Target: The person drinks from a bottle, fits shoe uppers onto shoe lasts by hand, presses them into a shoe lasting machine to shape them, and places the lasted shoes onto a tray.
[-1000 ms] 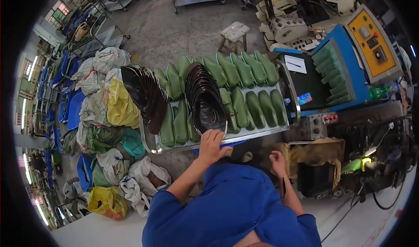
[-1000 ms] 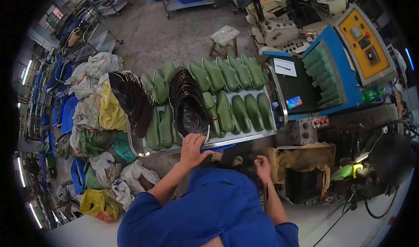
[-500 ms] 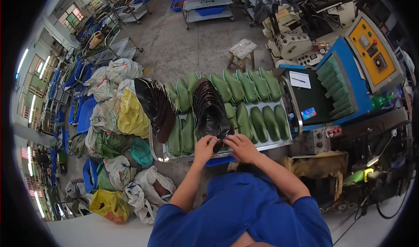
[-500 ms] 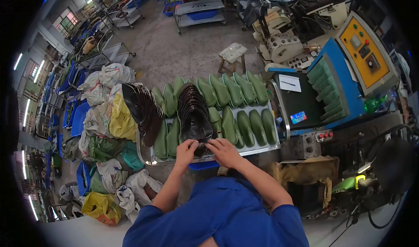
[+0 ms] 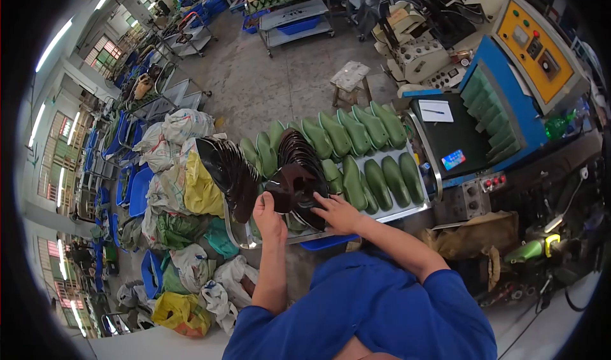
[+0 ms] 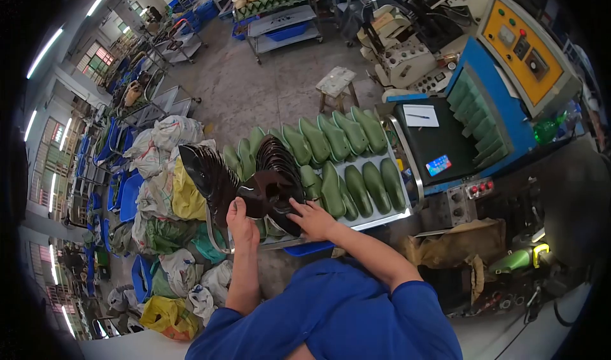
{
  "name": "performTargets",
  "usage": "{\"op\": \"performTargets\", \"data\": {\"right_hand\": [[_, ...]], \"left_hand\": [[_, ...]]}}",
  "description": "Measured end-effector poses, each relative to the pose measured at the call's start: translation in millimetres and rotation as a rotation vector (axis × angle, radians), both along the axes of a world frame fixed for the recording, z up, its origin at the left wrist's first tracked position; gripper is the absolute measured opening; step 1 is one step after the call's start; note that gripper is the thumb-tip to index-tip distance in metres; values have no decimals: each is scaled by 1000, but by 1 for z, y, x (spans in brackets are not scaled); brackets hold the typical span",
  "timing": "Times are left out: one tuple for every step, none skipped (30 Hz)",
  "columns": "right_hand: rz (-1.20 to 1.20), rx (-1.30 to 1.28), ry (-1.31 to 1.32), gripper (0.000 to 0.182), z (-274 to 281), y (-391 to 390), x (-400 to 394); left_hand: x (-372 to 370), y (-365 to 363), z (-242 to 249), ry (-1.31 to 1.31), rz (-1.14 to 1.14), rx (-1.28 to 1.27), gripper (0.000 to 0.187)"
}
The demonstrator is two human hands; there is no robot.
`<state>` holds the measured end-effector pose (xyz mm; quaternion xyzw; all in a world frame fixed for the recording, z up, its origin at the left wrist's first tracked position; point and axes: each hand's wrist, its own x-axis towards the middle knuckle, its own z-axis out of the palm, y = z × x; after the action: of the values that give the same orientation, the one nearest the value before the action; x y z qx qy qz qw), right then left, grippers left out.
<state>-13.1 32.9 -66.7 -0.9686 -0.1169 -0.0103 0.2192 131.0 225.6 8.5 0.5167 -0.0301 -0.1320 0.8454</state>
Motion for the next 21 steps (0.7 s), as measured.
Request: {"op": "performTargets", "data": {"right_hand": [[-40, 15, 41, 86, 16, 3, 0], [-48, 23, 39, 86, 23, 8, 1], [-23, 80, 9, 90, 28, 14, 1], [2, 134, -22, 94, 31, 19, 4], [-8, 139, -21, 94, 29, 29, 8], [-98, 165, -1, 89, 22, 42, 14], [-187, 191, 20, 84, 13, 52, 19], [-195, 196, 20, 84, -1, 59, 26], [-222, 173, -37, 76, -18, 64, 33], [-248, 151, -94, 69, -20, 66, 36], [-254, 157, -93, 69, -23, 66, 37], [-207, 120, -54, 67, -20, 64, 37], [-161, 83, -14, 65, -16, 62, 37], [-166, 90, -7, 65, -14, 63, 36], [-169, 75, -14, 64, -14, 64, 36], [-172, 57, -22, 64, -15, 64, 37], [-175, 58, -17, 64, -17, 63, 39], [-153, -10, 79, 61, -25, 63, 43], [-132, -76, 173, 59, -41, 66, 47], [-137, -68, 174, 59, -57, 70, 53], [-70, 393, 96, 66, -88, 76, 62]], "left_hand": [[-2, -3, 2, -2, -6, 6, 21], [-6, -7, 3, -27, 17, 28, 19], [-10, -10, 5, -51, 37, 50, 18], [-14, -13, 6, -50, 26, 57, 18], [-17, -16, 6, -75, 39, 88, 19], [-20, -20, 7, -100, 52, 117, 20], [-26, -23, 10, -99, 43, 121, 20], [-33, -26, 14, -156, 25, 176, 20], [-39, -28, 16, -213, 8, 232, 21], [-45, -27, 17, -213, 3, 237, 21], [-50, -25, 17, -221, -3, 240, 22], [-55, -25, 20, -227, -8, 243, 23], [-57, -23, 23, -224, -14, 250, 23], [-59, -20, 29, -246, -12, 249, 23], [-64, -19, 37, -268, -9, 246, 23], [-69, -21, 48, -263, -14, 248, 23], [-75, -24, 62, -243, -25, 140, 23], [-81, -25, 75, -223, -36, 34, 24], [-85, -27, 88, -221, -42, 40, 24], [-89, -29, 103, -272, -49, 12, 25], [-92, -31, 115, -322, -56, -18, 27]]}}
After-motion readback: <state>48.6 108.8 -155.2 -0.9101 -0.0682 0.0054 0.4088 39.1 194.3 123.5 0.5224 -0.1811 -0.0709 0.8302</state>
